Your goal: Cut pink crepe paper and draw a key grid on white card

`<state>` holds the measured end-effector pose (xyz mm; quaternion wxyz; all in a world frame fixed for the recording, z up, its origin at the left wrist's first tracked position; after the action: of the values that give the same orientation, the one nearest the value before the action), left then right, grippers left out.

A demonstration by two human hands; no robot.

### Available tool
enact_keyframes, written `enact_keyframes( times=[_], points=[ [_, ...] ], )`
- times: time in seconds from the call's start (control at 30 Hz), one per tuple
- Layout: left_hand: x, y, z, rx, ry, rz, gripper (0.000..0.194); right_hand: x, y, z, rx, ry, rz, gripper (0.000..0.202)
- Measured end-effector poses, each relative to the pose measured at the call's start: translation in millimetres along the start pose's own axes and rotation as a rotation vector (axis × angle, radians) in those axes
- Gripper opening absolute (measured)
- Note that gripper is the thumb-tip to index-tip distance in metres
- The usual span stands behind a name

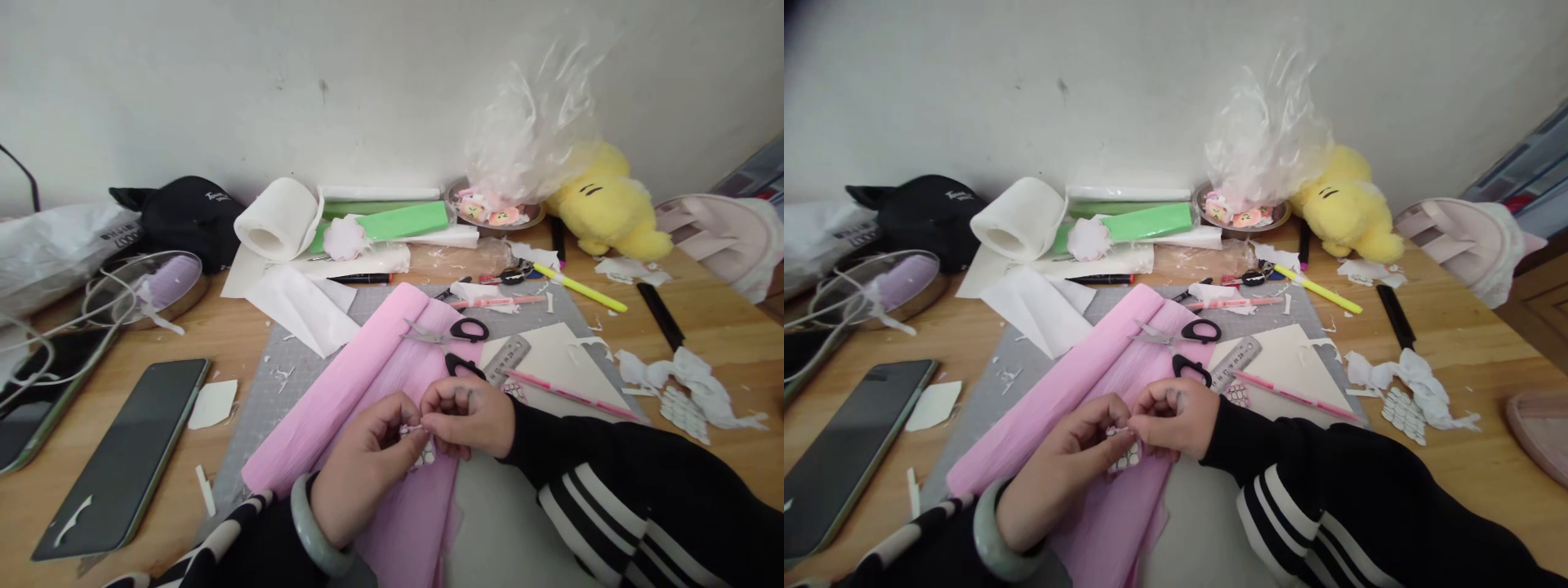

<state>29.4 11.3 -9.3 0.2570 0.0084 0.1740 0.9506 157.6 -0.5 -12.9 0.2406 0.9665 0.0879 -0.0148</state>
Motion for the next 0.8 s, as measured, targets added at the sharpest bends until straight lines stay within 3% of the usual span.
enact_keyframes(
  times=[0.37,0.8],
  points=[
    [0.7,0.5,-0.9,0.051,-0.036,0.003,0.023,-0.8,0.0,0.4,0.013,0.022,0.073,0.010],
    [2.6,0.8,-0.4,0.062,0.118,0.049,0.021,0.4,-7.9,2.7,0.007,-0.048,0.059,0.016]
  ],
)
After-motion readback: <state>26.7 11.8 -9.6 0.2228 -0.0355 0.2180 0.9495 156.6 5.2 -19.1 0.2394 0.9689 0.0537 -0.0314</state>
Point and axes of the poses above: each hand's wrist, its own y-axis away from the middle knuckle, its own x-axis out of the back of the hand, z = x × y, the point moved 3 cm from there along -y, towards the middle knuckle, and after that the axes turned 9 degrees about z, right-handed, at the moved point
